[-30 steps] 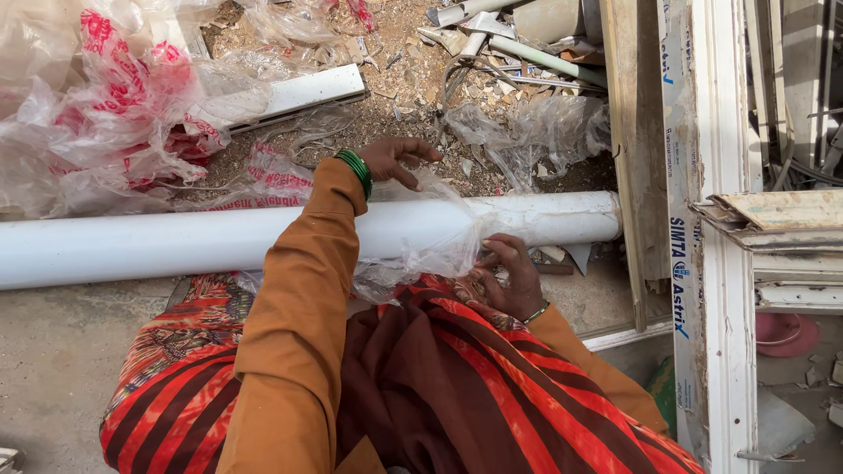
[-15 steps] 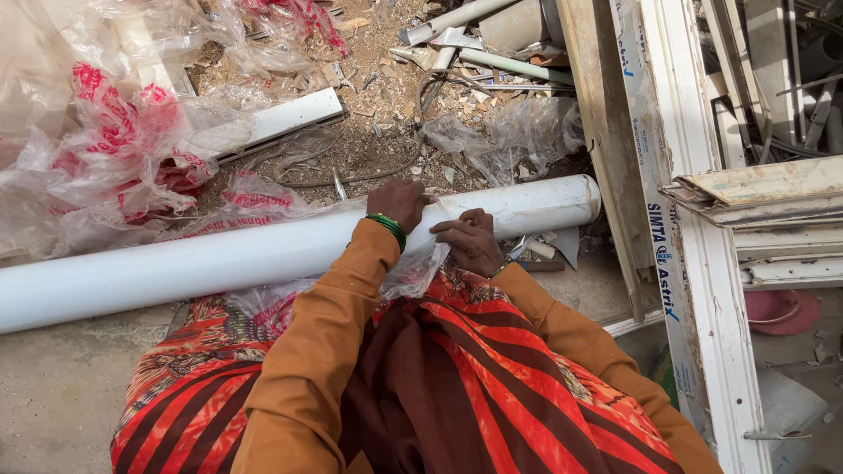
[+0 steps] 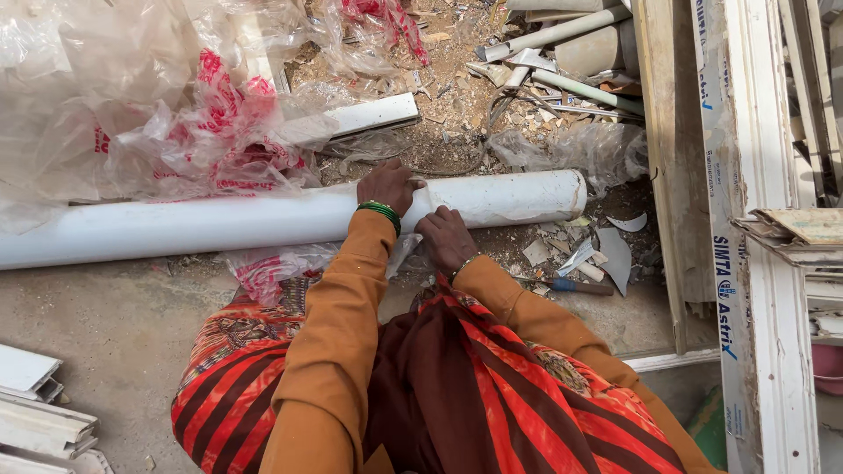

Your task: The person removes plastic wrapping from a white pipe using a small red-handled tool and their hands, eventually lifting and moving the pipe.

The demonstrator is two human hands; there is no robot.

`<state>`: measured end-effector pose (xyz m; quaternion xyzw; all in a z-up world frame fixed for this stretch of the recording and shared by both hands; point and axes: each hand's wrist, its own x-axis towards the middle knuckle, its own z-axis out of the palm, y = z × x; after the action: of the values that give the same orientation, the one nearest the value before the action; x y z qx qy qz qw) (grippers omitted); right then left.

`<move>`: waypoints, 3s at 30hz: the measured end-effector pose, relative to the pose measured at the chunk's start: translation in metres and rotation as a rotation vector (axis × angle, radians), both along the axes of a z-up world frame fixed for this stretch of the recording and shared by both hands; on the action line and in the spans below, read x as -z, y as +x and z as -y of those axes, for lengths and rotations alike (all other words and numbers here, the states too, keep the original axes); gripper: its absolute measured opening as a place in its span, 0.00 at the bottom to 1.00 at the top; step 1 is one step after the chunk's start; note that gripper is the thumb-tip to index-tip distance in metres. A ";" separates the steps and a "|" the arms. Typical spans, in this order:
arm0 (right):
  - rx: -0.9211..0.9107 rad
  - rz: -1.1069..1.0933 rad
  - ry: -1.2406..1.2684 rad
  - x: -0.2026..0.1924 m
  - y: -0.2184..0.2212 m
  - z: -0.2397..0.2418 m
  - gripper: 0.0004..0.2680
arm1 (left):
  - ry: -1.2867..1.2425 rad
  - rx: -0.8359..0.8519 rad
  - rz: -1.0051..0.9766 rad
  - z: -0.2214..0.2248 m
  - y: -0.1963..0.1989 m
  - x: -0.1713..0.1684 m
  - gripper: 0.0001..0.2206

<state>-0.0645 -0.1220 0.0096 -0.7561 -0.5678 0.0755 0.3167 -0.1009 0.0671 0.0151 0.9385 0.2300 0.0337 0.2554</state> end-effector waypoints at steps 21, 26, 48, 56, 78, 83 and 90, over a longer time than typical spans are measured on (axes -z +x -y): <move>-0.144 -0.194 0.006 -0.050 -0.020 0.116 0.12 | -0.527 -0.355 -0.216 -0.032 0.033 0.058 0.14; 0.348 -0.122 0.006 -0.048 0.016 0.122 0.14 | -0.399 -0.152 0.059 -0.023 0.030 0.000 0.27; 0.444 -0.022 -0.271 0.019 0.080 0.036 0.12 | -0.257 -0.160 0.067 0.131 -0.043 0.008 0.06; 0.629 -1.092 0.446 0.041 0.125 0.090 0.12 | -0.494 -0.245 0.077 0.121 -0.049 -0.025 0.11; 0.726 -0.196 -0.768 -0.015 0.063 0.300 0.12 | -0.541 -0.322 0.047 0.104 -0.026 -0.034 0.18; 0.833 -0.598 -0.340 -0.099 0.068 0.273 0.17 | -0.544 -0.348 0.166 0.114 -0.034 -0.033 0.16; 0.509 -0.455 -0.620 -0.115 0.086 0.117 0.15 | -0.475 -0.294 0.308 0.119 -0.041 -0.028 0.12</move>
<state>0.0215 -0.2386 0.1244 -0.8946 -0.2308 0.3256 0.2008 -0.1423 -0.0515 0.0434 0.7932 0.3232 0.1571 0.4916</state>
